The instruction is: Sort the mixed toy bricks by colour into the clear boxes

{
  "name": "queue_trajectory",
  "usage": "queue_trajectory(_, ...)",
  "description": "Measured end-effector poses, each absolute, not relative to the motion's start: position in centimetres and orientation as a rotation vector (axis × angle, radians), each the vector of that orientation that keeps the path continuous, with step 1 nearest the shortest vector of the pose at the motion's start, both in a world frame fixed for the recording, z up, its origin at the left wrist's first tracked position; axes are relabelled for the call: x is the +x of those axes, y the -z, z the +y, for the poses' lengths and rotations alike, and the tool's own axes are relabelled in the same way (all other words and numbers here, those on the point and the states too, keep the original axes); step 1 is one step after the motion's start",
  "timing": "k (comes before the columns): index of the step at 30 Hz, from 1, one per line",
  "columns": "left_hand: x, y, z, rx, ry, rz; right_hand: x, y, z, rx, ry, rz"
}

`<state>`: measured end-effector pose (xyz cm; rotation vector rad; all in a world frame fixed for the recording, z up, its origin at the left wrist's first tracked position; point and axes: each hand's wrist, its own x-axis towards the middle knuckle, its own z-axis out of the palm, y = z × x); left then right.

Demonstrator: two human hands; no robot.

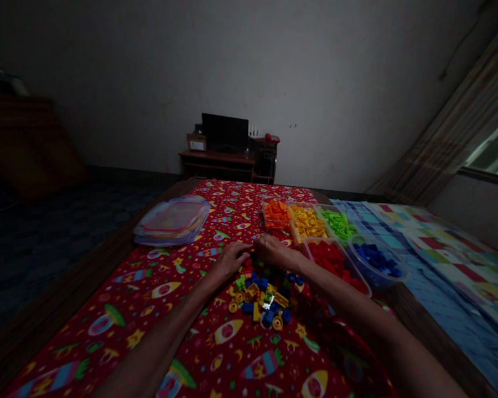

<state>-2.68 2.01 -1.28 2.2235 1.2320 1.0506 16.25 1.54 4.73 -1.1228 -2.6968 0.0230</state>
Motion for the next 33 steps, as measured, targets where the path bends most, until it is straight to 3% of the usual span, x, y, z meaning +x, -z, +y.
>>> queue_trajectory(7, -2.3, -0.7, 1.4, 1.732, -1.184, 1.351, 17.5, -6.8, 1.1, -1.187, -0.277, -2.569)
queue_trajectory(11, -1.8, -2.0, 0.4, 1.297, -1.191, 1.141, 17.6, -8.6, 0.9, -1.356, -0.471, -2.420)
queue_trajectory(15, -1.1, -2.8, -0.4, 1.186, -1.179, 1.002, 17.5, -9.2, -0.1, -1.251, -0.621, -2.344)
queue_trajectory(23, 0.5, -3.6, -0.9, 1.337, -1.118, 0.981, 18.4, -8.7, -2.6, -0.915, -0.454, -2.533)
queue_trajectory(33, -0.9, -3.8, 0.4, 1.673, -1.133, 1.057, 28.9, -13.0, -5.9, -1.662, -0.179, -2.304)
